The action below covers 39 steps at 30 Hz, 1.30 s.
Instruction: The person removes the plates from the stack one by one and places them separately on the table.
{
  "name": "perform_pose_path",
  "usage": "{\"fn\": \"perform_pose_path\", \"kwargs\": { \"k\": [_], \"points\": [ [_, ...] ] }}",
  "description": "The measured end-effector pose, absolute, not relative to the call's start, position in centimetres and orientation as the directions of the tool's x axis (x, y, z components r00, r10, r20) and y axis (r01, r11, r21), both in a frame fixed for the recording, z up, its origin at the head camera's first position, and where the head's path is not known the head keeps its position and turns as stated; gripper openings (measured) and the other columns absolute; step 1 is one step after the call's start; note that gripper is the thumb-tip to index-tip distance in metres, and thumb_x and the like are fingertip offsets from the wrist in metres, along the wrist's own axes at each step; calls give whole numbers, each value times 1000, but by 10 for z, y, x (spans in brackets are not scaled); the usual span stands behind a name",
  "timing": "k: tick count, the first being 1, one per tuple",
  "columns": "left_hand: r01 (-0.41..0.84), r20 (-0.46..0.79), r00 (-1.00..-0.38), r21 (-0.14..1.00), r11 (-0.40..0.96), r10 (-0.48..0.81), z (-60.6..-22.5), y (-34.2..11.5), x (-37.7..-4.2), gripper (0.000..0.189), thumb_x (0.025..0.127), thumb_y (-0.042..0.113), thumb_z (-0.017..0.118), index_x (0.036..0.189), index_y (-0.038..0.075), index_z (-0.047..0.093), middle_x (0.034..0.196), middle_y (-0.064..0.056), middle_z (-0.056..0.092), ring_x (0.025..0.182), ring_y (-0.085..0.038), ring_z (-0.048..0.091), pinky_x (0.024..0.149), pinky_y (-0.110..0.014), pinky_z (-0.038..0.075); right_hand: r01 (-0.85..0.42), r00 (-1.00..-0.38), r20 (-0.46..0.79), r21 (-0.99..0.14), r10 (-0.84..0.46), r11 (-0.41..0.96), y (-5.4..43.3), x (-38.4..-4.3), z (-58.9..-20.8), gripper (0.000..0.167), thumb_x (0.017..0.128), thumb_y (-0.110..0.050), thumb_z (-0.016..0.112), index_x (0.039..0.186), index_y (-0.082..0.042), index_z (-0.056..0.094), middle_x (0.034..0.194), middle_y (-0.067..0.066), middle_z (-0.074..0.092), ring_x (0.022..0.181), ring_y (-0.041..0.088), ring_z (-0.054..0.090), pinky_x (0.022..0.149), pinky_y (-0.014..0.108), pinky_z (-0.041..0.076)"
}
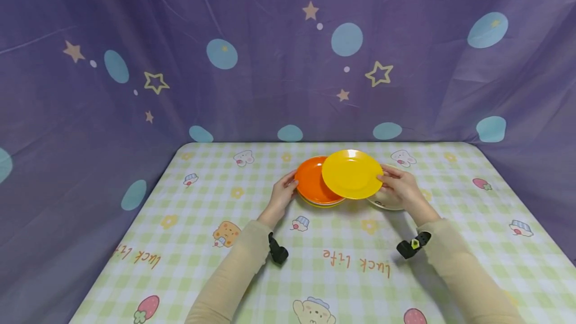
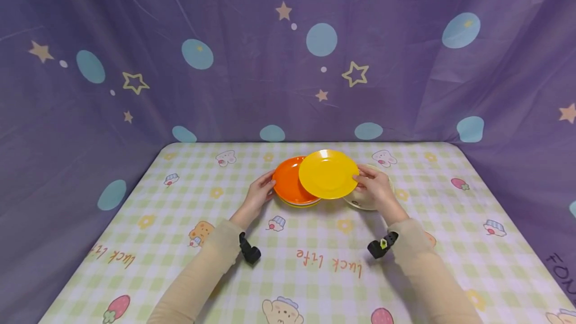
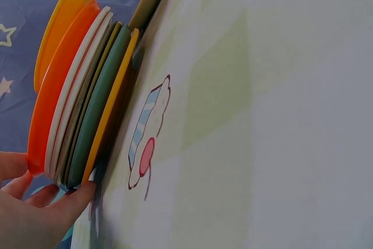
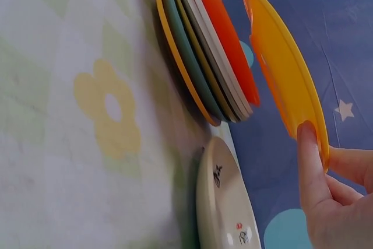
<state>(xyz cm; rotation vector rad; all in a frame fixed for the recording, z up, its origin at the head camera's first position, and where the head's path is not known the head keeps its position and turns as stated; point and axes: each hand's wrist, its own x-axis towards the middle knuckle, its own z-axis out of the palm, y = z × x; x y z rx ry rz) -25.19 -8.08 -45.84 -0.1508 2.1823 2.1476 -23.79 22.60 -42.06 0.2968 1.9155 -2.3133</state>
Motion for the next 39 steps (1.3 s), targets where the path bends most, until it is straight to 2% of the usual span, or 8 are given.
{"fn": "perform_pose_path", "kwargs": {
  "k": [16, 20, 22, 24, 26, 28, 29, 39],
  "points": [
    [-122, -121, -992, 992, 15, -21, -457, -81, -251, 42, 108, 3, 50, 150, -1, 51, 156, -22, 46, 133, -37, 53, 106, -47, 50, 290, -948, -310, -935, 76, -202, 261, -233, -414, 68, 102, 1, 59, 162, -1, 25, 82, -14, 67, 67, 4, 68, 72, 20, 60],
    [-122, -122, -992, 992, 21, -24, -457, -80, -250, 42, 108, 3, 50, 150, -1, 51, 156, -23, 46, 133, -37, 54, 106, -47, 50, 259, -959, -277, -940, 54, -223, 272, -230, -416, 71, 102, 3, 59, 161, 2, 20, 83, -13, 69, 70, 5, 69, 73, 21, 60],
    [-124, -124, -992, 992, 21, -27, -456, -80, -250, 42, 107, 3, 50, 149, 0, 52, 155, -22, 46, 133, -36, 54, 106, -46, 50, 236, -966, -254, -940, 41, -244, 278, -228, -418, 67, 101, 4, 60, 159, 2, 27, 85, -12, 70, 70, 6, 70, 72, 21, 60],
    [-125, -124, -992, 992, 19, -27, -457, -80, -250, 42, 107, 3, 50, 149, -1, 52, 155, -22, 47, 133, -36, 54, 106, -46, 50, 231, -968, -249, -935, 36, -269, 283, -227, -419, 50, 100, 4, 61, 149, -7, 54, 85, -10, 72, 71, 8, 71, 72, 22, 61],
    [-125, -124, -992, 992, 17, -27, -457, -80, -251, 42, 107, 3, 50, 149, -1, 52, 155, -22, 47, 133, -36, 54, 106, -46, 50, 238, -964, -261, -928, 42, -287, 288, -226, -419, 36, 100, 4, 63, 123, -21, 73, 85, -9, 71, 71, 8, 71, 71, 21, 61],
    [-126, -125, -992, 992, 15, -25, -458, -81, -251, 42, 107, 3, 50, 149, 0, 52, 155, -22, 47, 132, -36, 55, 106, -45, 51, 246, -960, -274, -920, 52, -305, 292, -225, -419, 37, 99, 4, 64, 94, -31, 77, 85, -9, 71, 70, 8, 71, 70, 21, 61],
    [-126, -125, -992, 992, 15, -23, -459, -81, -251, 43, 107, 3, 50, 149, 0, 52, 155, -22, 47, 132, -36, 55, 106, -45, 51, 251, -958, -281, -917, 57, -310, 294, -225, -419, 41, 99, 4, 64, 85, -33, 76, 85, -9, 70, 70, 8, 70, 70, 21, 61],
    [-129, -129, -992, 992, 5, -9, -457, -82, -250, 44, 108, 5, 51, 151, 1, 50, 157, -22, 44, 134, -37, 53, 108, -47, 49, 275, -947, -315, -897, 64, -346, 314, -219, -420, 44, 100, 3, 63, 83, -35, 78, 84, -10, 70, 72, 8, 70, 70, 21, 60]
  ]
}}
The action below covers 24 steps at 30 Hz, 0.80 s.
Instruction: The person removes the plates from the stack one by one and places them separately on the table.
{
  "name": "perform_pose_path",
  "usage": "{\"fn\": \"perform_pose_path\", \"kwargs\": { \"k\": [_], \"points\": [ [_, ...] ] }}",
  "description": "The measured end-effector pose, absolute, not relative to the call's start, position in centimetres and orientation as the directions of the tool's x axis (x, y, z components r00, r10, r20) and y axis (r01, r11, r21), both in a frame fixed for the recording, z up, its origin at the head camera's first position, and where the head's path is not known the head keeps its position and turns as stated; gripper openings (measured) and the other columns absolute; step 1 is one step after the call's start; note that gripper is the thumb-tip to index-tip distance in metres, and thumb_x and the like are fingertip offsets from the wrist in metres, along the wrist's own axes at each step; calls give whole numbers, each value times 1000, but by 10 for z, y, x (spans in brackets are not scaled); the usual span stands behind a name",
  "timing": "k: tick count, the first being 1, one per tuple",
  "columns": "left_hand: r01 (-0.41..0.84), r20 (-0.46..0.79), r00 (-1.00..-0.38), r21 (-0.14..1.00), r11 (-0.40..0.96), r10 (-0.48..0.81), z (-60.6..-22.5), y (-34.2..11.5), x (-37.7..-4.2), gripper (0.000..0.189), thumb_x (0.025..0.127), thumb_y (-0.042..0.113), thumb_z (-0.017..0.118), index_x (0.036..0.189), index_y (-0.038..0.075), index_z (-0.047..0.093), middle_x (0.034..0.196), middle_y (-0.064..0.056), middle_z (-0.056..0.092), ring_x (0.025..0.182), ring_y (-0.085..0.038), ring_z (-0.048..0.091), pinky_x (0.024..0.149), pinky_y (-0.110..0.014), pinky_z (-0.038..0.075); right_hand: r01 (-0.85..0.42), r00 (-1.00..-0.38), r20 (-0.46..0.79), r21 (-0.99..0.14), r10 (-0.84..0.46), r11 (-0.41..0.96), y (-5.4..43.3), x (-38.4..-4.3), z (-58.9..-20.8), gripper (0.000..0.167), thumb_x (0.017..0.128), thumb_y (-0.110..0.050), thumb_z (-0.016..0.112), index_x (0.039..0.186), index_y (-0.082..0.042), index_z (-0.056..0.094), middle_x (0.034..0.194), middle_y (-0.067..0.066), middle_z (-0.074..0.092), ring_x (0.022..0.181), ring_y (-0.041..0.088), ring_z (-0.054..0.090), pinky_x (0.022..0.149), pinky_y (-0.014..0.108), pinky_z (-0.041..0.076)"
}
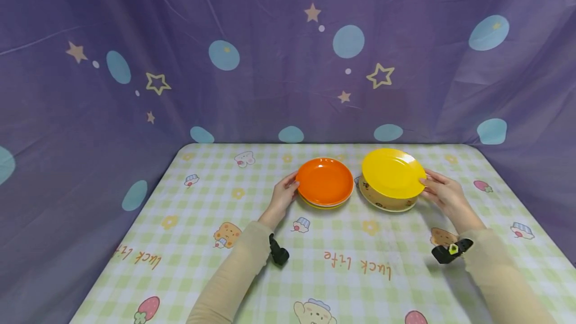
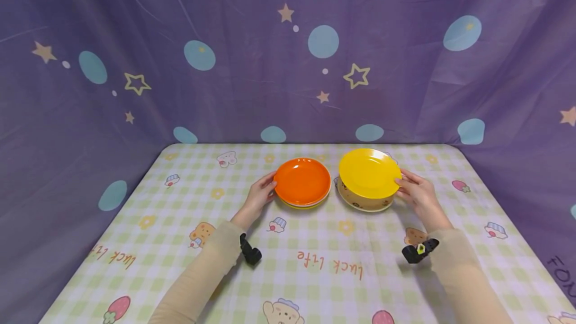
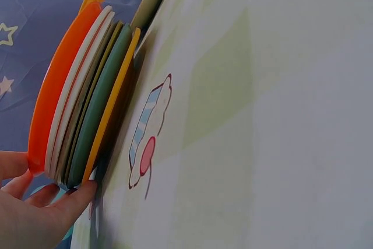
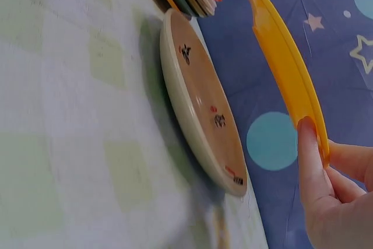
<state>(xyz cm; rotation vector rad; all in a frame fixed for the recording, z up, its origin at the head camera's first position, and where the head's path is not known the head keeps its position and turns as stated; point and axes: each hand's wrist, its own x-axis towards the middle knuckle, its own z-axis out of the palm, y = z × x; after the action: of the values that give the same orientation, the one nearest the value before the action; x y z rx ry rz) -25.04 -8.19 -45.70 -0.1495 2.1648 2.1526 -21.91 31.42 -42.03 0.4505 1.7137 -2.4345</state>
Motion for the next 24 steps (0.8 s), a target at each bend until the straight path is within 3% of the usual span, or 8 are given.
{"fn": "perform_pose_path", "kwargs": {
  "k": [14, 24],
  "points": [
    [-135, -135, -991, 991, 13, -14, -460, -82, -252, 43, 108, 4, 51, 151, 1, 51, 156, -21, 46, 133, -36, 54, 105, -45, 51, 249, -944, -311, -891, 111, -379, 344, -214, -431, 46, 99, 4, 63, 78, -34, 78, 81, -11, 70, 71, 8, 71, 69, 23, 61],
    [-131, -130, -991, 991, 10, -14, -456, -82, -250, 42, 108, 4, 50, 150, 1, 51, 156, -22, 46, 133, -36, 54, 105, -46, 51, 218, -966, -255, -891, 42, -399, 369, -205, -437, 40, 101, 2, 61, 88, -31, 77, 88, -9, 73, 78, 9, 70, 75, 22, 60]
  ]
}}
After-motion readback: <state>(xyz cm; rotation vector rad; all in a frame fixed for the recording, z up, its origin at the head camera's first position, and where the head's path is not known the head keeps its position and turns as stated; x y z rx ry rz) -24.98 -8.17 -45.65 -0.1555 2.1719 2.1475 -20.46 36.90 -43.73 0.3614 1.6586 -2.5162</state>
